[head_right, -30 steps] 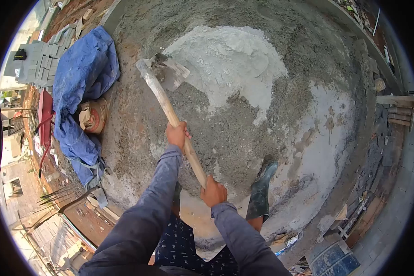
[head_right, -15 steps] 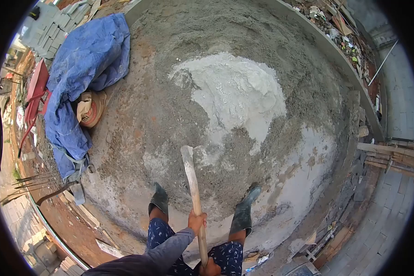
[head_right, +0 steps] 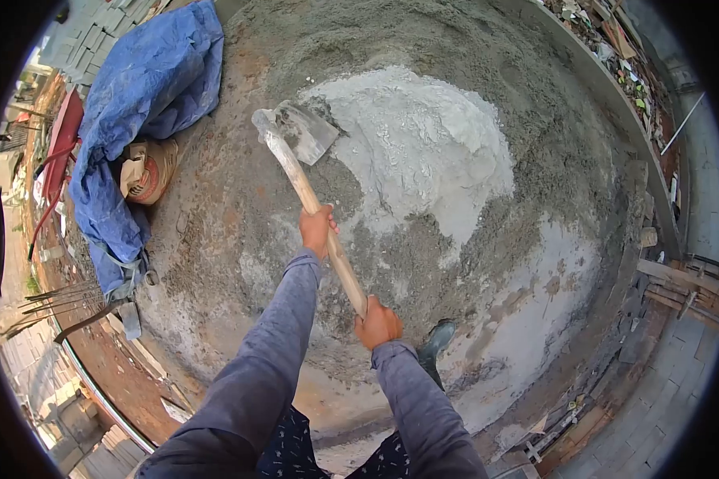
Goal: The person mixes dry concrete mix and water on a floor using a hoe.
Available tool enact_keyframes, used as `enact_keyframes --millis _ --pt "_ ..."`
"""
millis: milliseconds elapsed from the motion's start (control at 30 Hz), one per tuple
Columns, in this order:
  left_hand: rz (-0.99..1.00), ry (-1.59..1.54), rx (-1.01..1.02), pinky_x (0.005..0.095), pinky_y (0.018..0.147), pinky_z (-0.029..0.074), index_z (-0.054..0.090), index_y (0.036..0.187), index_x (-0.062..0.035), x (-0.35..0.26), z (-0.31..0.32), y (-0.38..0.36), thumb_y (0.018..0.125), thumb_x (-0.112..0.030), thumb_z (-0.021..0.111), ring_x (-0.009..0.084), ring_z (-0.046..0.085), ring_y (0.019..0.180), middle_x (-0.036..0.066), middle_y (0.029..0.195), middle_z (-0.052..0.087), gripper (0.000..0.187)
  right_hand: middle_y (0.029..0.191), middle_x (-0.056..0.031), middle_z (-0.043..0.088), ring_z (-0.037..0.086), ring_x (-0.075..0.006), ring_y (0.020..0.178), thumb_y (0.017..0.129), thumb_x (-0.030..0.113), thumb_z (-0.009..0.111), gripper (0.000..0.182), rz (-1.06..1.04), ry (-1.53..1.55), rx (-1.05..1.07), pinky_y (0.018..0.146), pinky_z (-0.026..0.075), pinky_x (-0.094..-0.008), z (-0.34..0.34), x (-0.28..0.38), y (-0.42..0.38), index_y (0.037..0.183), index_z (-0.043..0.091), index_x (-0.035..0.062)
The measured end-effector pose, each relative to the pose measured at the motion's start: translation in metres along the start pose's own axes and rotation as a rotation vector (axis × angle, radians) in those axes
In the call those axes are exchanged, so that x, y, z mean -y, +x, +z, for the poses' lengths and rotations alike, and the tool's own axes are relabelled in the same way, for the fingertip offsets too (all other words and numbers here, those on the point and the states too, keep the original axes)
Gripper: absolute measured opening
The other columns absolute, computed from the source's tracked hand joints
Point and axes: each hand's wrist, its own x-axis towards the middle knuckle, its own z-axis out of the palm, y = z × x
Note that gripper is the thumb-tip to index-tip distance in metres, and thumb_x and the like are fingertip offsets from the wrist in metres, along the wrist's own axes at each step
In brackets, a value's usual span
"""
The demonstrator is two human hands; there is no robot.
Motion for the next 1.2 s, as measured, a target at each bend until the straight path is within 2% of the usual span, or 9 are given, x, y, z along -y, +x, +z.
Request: enact_keyframes --millis 167,467,533,567,667,933,1000,1100,1200 --pt "-0.248 0.139 0.121 0.0318 0.042 0.048 0.049 0.096 -0.0009 0.114 0.006 -0.050 0.084 -0.004 0.063 0.0149 0.053 0.048 0.006 0.068 0.054 0.019 0.091 -0.0256 0.071 0.068 -0.0466 0.088 0.078 0.024 0.073 0.039 0.257 -0.029 0.066 0.080 0.054 -0.0528 0.023 -0.034 -0.084 0.109 0.061 0.0039" --pt "-0.484 0.094 0.143 0.0316 0.040 0.045 0.047 0.108 -0.0030 0.116 -0.140 -0.230 0.086 -0.004 0.065 0.0148 0.053 0.048 0.005 0.070 0.053 0.028 0.082 -0.0234 0.070 0.068 -0.0451 0.074 0.078 0.028 0.072 0.039 0.352 -0.045 0.321 0.070 0.055 -0.0546 0.075 -0.012 -0.300 0.106 0.056 0.0067" --pt "-0.439 0.122 0.100 0.0314 0.039 0.045 0.046 0.110 -0.0028 0.097 -0.147 -0.243 0.087 -0.003 0.064 0.0147 0.053 0.048 0.005 0.070 0.053 0.029 0.092 -0.0258 0.070 0.066 -0.0465 0.071 0.081 0.025 0.071 0.061 0.337 0.010 0.327 0.064 0.053 -0.0526 0.106 -0.036 -0.329 0.128 0.048 -0.0069" --pt "-0.428 0.143 0.076 0.0314 0.038 0.045 0.046 0.111 -0.0027 0.090 -0.152 -0.249 0.087 -0.003 0.064 0.0147 0.054 0.048 0.005 0.070 0.053 0.030 0.097 -0.0271 0.069 0.064 -0.0471 0.070 0.082 0.024 0.071 0.072 0.340 0.041 0.338 0.062 0.052 -0.0516 0.104 -0.028 -0.330 0.138 0.045 -0.0138" --pt "-0.293 0.089 0.055 0.0310 0.039 0.045 0.044 0.115 -0.0021 0.063 -0.143 -0.202 0.087 -0.002 0.063 0.0147 0.053 0.046 0.006 0.072 0.054 0.034 0.081 -0.0252 0.069 0.068 -0.0452 0.076 0.077 0.025 0.073 0.038 0.189 0.020 0.144 0.069 0.055 -0.0531 0.096 -0.016 -0.261 0.106 0.058 0.0052" --pt "0.144 0.116 -0.036 0.0312 0.043 0.048 0.044 0.104 -0.0014 -0.052 -0.035 0.009 0.088 -0.007 0.063 0.0139 0.053 0.050 0.006 0.073 0.054 0.026 0.087 -0.0248 0.069 0.067 -0.0468 0.081 0.080 0.022 0.073 0.042 -0.105 0.076 0.039 0.073 0.052 -0.0554 0.015 0.048 0.011 0.114 0.057 0.0019" --pt "0.154 0.183 -0.121 0.0325 0.043 0.048 0.050 0.096 0.0032 -0.037 0.001 0.045 0.086 -0.006 0.064 0.0162 0.055 0.050 0.008 0.069 0.056 0.020 0.087 -0.0254 0.070 0.067 -0.0463 0.083 0.080 0.021 0.074 0.041 -0.066 0.029 0.037 0.074 0.052 -0.0554 -0.011 0.045 0.044 0.112 0.058 0.0018" --pt "-0.118 0.317 -0.010 0.0341 0.046 0.051 0.049 0.106 0.0104 0.031 0.032 0.049 0.084 -0.004 0.061 0.0203 0.060 0.051 0.014 0.070 0.061 0.029 0.089 -0.0252 0.070 0.068 -0.0468 0.085 0.080 0.022 0.074 0.041 0.032 -0.022 0.049 0.076 0.053 -0.0551 -0.033 0.014 0.023 0.112 0.058 0.0023" --pt "-0.293 0.197 0.087 0.0349 0.042 0.047 0.059 0.079 0.0058 0.085 0.024 -0.025 0.083 -0.006 0.063 0.0197 0.057 0.047 0.010 0.062 0.058 0.013 0.087 -0.0271 0.070 0.067 -0.0471 0.086 0.078 0.019 0.071 0.038 0.169 -0.073 0.056 0.079 0.053 -0.0537 -0.030 -0.004 -0.056 0.110 0.063 0.0009"
